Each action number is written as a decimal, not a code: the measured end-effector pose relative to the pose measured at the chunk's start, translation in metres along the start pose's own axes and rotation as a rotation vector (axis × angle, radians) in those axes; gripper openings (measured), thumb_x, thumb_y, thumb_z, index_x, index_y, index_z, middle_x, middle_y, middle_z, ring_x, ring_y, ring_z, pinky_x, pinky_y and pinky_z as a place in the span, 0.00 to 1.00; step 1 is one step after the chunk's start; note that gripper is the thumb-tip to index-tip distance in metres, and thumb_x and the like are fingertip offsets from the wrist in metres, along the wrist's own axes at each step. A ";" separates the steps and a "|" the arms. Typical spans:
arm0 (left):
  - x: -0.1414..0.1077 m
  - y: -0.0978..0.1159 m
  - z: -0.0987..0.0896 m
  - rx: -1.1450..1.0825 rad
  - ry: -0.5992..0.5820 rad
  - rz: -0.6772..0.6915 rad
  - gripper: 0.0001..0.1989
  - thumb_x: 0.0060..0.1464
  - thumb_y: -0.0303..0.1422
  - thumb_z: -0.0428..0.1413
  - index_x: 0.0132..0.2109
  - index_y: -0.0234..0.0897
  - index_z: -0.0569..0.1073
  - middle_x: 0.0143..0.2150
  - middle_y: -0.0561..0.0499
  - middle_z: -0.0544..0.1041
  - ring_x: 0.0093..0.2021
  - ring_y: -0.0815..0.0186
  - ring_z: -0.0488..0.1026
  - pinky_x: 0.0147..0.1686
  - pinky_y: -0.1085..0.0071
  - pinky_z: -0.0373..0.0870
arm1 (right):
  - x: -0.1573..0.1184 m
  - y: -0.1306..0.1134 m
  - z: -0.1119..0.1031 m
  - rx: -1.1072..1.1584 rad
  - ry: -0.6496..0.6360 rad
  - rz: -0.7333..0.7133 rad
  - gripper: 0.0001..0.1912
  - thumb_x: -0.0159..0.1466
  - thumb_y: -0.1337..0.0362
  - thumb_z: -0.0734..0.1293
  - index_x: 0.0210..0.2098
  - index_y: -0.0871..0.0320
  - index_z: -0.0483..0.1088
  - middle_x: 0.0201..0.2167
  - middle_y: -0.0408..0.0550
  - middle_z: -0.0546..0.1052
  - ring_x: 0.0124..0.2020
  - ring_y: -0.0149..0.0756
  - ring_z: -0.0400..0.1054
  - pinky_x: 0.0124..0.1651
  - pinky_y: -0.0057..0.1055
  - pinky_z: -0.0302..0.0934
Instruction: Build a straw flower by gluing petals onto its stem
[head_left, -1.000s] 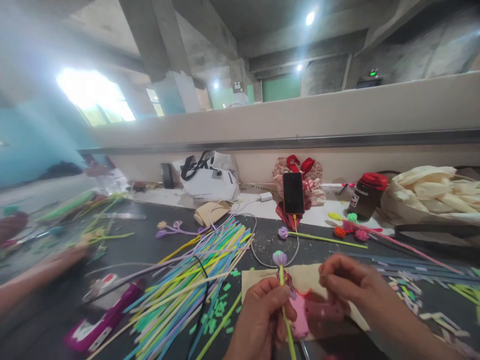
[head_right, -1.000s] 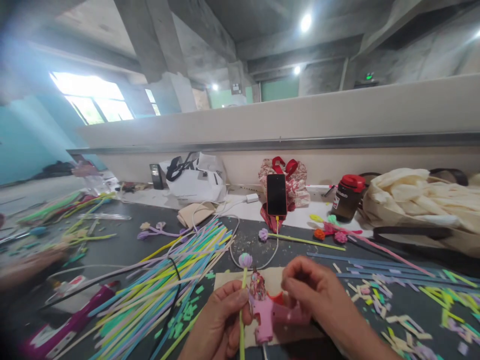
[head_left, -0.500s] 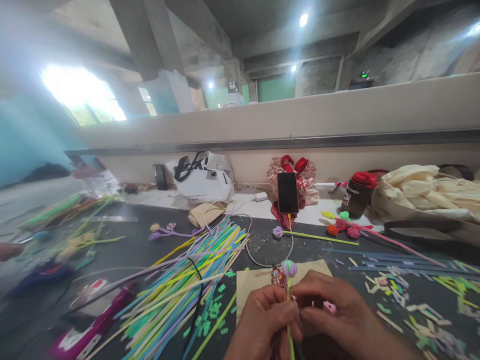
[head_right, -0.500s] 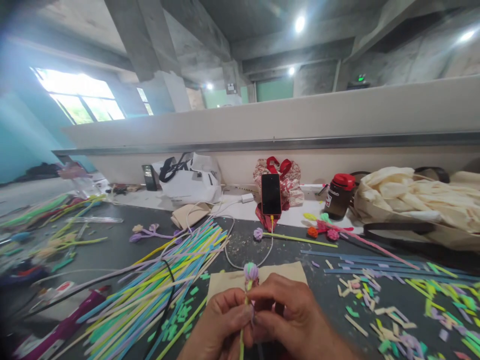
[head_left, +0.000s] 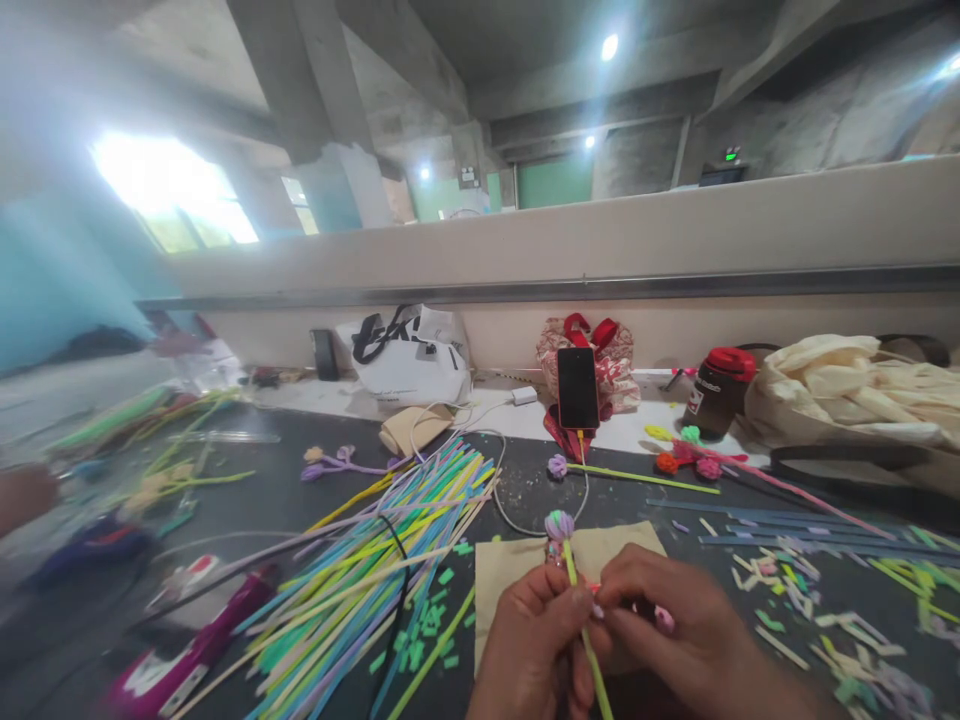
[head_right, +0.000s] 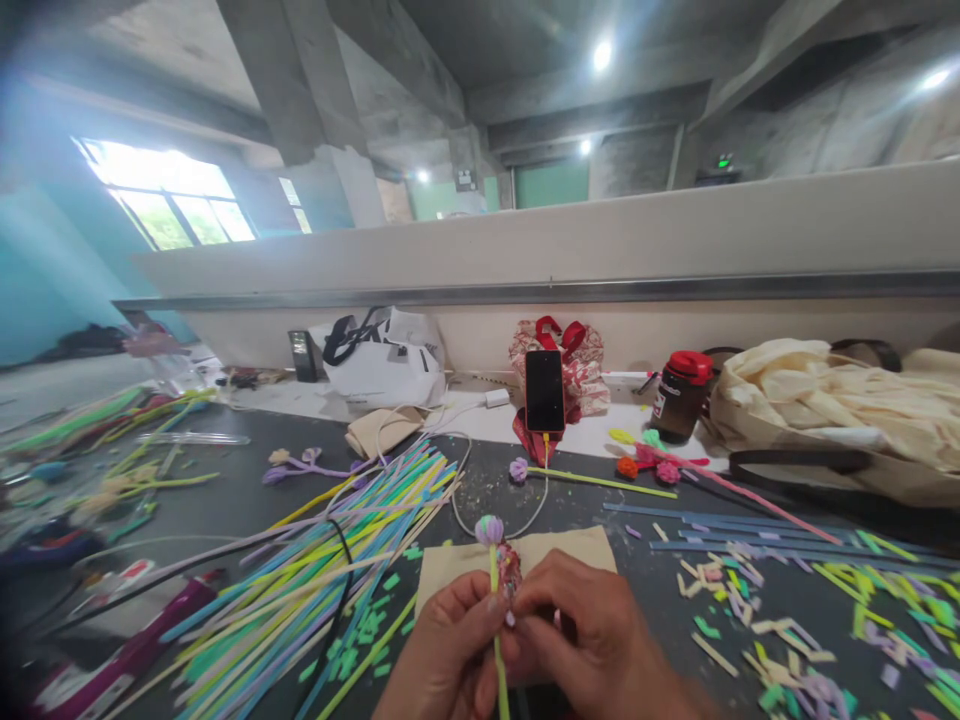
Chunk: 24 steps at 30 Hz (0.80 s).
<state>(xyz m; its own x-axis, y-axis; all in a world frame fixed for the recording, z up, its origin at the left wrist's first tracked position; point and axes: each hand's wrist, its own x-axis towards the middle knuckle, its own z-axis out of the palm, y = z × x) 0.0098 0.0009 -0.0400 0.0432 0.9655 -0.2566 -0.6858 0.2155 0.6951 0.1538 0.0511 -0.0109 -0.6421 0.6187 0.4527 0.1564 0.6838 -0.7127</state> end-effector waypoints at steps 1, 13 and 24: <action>0.000 0.001 0.000 0.012 0.005 -0.008 0.13 0.42 0.36 0.63 0.26 0.33 0.68 0.14 0.52 0.74 0.09 0.75 0.64 0.08 0.84 0.55 | 0.000 0.001 0.002 0.001 0.011 0.034 0.07 0.59 0.71 0.62 0.28 0.57 0.69 0.25 0.43 0.74 0.27 0.30 0.68 0.29 0.22 0.59; -0.002 0.004 0.002 0.204 0.066 0.072 0.15 0.43 0.40 0.61 0.28 0.35 0.66 0.10 0.57 0.69 0.09 0.77 0.61 0.08 0.86 0.57 | -0.003 0.002 0.011 0.109 0.025 0.288 0.07 0.58 0.61 0.66 0.27 0.56 0.73 0.24 0.43 0.74 0.26 0.31 0.67 0.28 0.23 0.58; -0.002 0.003 0.001 0.233 0.041 0.074 0.15 0.41 0.39 0.62 0.29 0.33 0.68 0.15 0.52 0.74 0.10 0.75 0.65 0.09 0.84 0.61 | -0.003 0.010 0.017 0.538 0.128 0.570 0.11 0.54 0.56 0.69 0.25 0.58 0.70 0.18 0.39 0.71 0.20 0.28 0.63 0.24 0.21 0.58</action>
<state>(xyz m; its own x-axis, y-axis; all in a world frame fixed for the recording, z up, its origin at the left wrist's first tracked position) 0.0088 0.0001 -0.0366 -0.0336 0.9743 -0.2229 -0.5001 0.1767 0.8478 0.1447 0.0493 -0.0290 -0.4758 0.8792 -0.0246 0.0300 -0.0117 -0.9995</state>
